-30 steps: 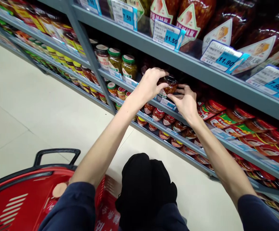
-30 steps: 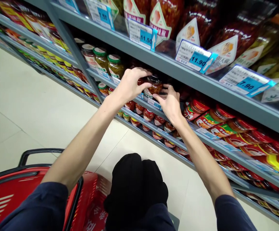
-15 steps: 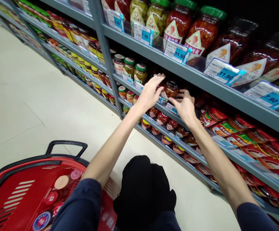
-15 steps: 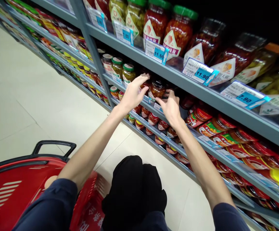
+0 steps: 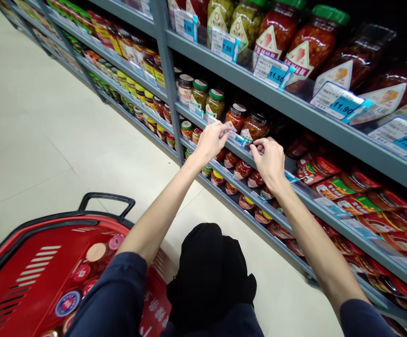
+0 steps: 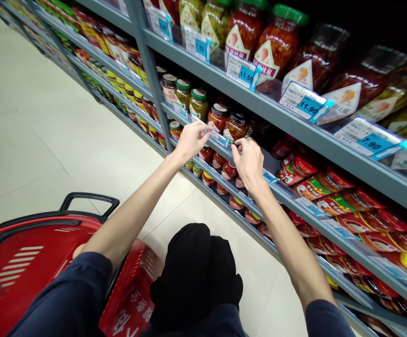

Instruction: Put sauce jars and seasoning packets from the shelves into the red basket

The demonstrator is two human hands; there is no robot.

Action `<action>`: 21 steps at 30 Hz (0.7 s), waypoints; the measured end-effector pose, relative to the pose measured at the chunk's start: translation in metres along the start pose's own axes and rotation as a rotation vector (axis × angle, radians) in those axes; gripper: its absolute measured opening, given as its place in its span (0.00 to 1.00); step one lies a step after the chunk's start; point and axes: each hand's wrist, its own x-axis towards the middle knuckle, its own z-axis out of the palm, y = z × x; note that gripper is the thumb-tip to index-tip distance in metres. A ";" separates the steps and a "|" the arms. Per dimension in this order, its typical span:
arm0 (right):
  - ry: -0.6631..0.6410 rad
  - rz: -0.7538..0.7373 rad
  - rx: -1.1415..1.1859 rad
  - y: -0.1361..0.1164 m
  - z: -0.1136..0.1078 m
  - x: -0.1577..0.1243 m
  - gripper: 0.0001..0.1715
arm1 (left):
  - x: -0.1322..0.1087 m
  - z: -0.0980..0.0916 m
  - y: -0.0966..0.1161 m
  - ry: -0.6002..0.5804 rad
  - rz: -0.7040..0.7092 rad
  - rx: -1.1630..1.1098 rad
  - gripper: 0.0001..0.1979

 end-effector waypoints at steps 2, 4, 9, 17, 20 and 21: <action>0.018 -0.034 -0.044 -0.004 0.005 0.002 0.10 | 0.002 0.000 -0.002 -0.052 0.024 0.050 0.15; 0.024 -0.048 -0.060 -0.006 0.008 0.003 0.10 | 0.004 -0.001 -0.001 -0.088 0.047 0.083 0.16; 0.035 -0.061 -0.039 -0.006 0.008 -0.001 0.11 | 0.005 -0.005 -0.001 -0.095 0.060 0.091 0.17; 0.093 0.015 -0.012 0.012 -0.022 -0.021 0.14 | -0.002 -0.001 0.006 -0.119 0.104 0.034 0.15; 0.045 0.043 -0.015 0.021 -0.033 -0.028 0.12 | -0.005 0.002 0.020 -0.094 0.122 0.015 0.13; 0.022 0.048 -0.012 0.023 -0.034 -0.029 0.12 | -0.006 0.004 0.027 -0.101 0.139 0.002 0.13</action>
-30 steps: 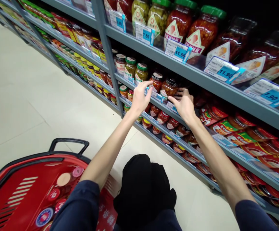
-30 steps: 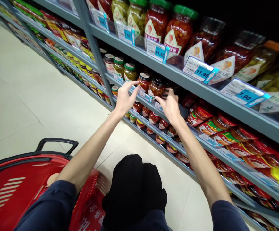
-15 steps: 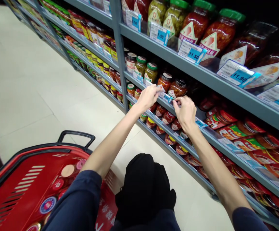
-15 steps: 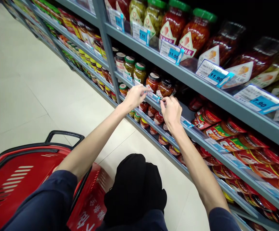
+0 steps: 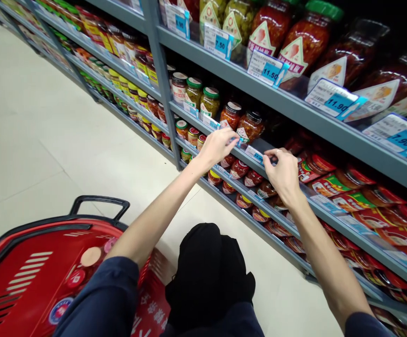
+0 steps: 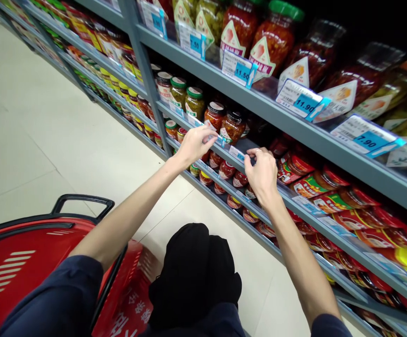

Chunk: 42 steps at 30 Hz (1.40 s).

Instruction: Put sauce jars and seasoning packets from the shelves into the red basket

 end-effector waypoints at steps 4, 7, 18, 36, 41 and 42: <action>-0.030 0.002 0.023 0.006 0.001 -0.003 0.11 | 0.008 0.013 0.023 -0.095 0.127 -0.054 0.14; -0.022 0.002 0.034 0.009 0.003 -0.003 0.11 | 0.015 0.024 0.030 -0.147 0.153 -0.033 0.15; -0.025 -0.011 0.094 0.016 0.006 -0.004 0.08 | 0.016 0.030 0.031 -0.201 0.099 0.134 0.13; 0.002 0.021 0.406 0.006 0.031 0.082 0.39 | 0.024 0.009 0.040 0.187 -0.288 -0.129 0.20; 0.024 0.035 0.409 0.002 0.040 0.074 0.42 | 0.021 0.011 0.051 0.124 -0.419 -0.254 0.19; 0.022 0.046 0.417 0.004 0.039 0.073 0.42 | 0.020 0.010 0.052 0.123 -0.423 -0.277 0.19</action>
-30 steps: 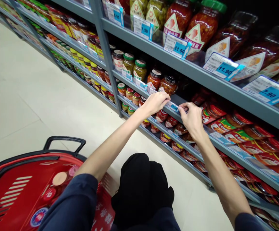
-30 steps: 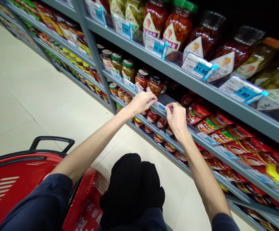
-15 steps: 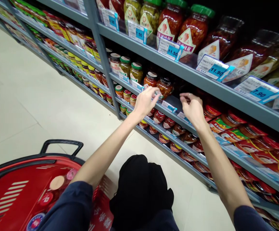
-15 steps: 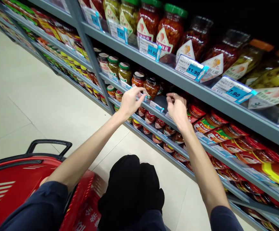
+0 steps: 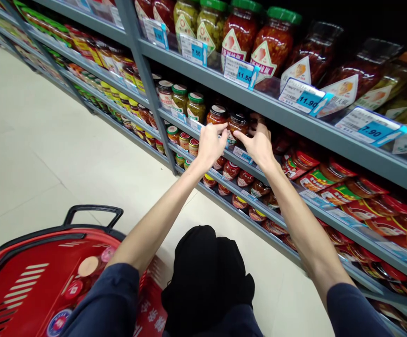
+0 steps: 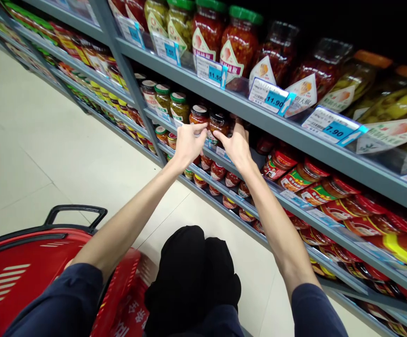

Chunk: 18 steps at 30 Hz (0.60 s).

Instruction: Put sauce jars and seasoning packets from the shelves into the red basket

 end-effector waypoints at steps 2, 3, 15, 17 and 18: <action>-0.003 0.029 0.019 0.002 -0.005 -0.005 0.43 | -0.001 0.000 0.000 -0.024 0.006 -0.052 0.19; -0.005 0.045 0.028 0.003 -0.009 -0.008 0.43 | -0.002 0.001 0.000 -0.046 0.013 -0.085 0.19; 0.016 0.122 0.030 0.002 -0.053 -0.045 0.48 | -0.021 0.019 0.009 -0.169 0.111 -0.212 0.19; 0.004 0.127 0.020 0.002 -0.053 -0.046 0.50 | -0.019 0.012 0.007 -0.168 0.082 -0.162 0.19; 0.006 0.124 0.003 0.002 -0.053 -0.047 0.51 | -0.017 0.008 0.005 -0.159 0.065 -0.141 0.18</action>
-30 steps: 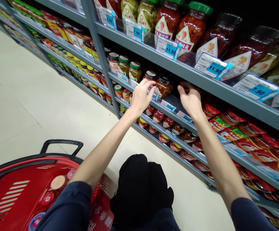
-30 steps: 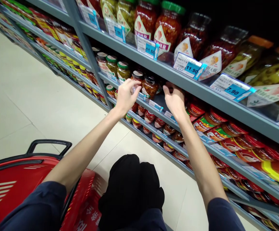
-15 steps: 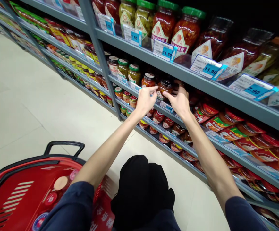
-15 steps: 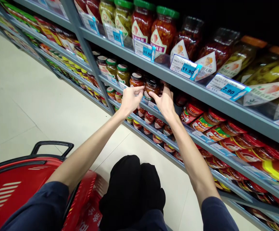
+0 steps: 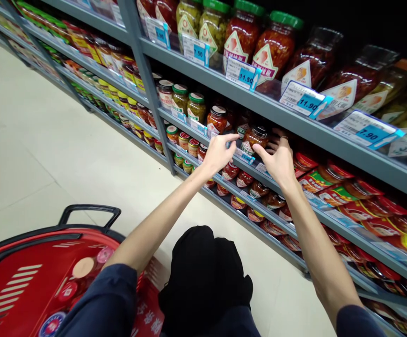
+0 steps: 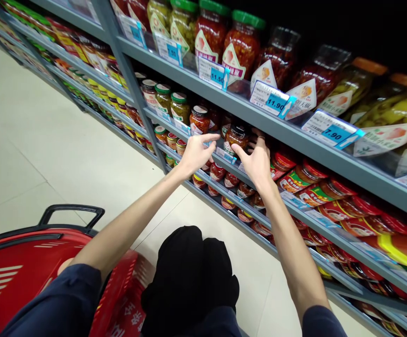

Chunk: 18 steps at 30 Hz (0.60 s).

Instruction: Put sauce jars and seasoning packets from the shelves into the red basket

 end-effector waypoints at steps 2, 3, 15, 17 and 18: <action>0.048 -0.011 -0.063 -0.002 -0.001 -0.004 0.51 | 0.003 -0.010 -0.003 0.036 -0.015 0.039 0.17; 0.094 -0.016 -0.105 -0.003 -0.001 -0.008 0.49 | 0.005 -0.015 -0.005 0.052 -0.003 0.064 0.17; 0.025 -0.111 -0.363 0.003 0.012 -0.040 0.09 | 0.027 -0.004 -0.026 -0.180 0.259 0.429 0.06; 0.044 -0.091 -0.349 0.006 0.014 -0.039 0.08 | 0.029 -0.002 -0.026 -0.177 0.254 0.442 0.06; 0.049 -0.082 -0.344 0.007 0.014 -0.038 0.09 | 0.029 -0.002 -0.026 -0.179 0.255 0.448 0.06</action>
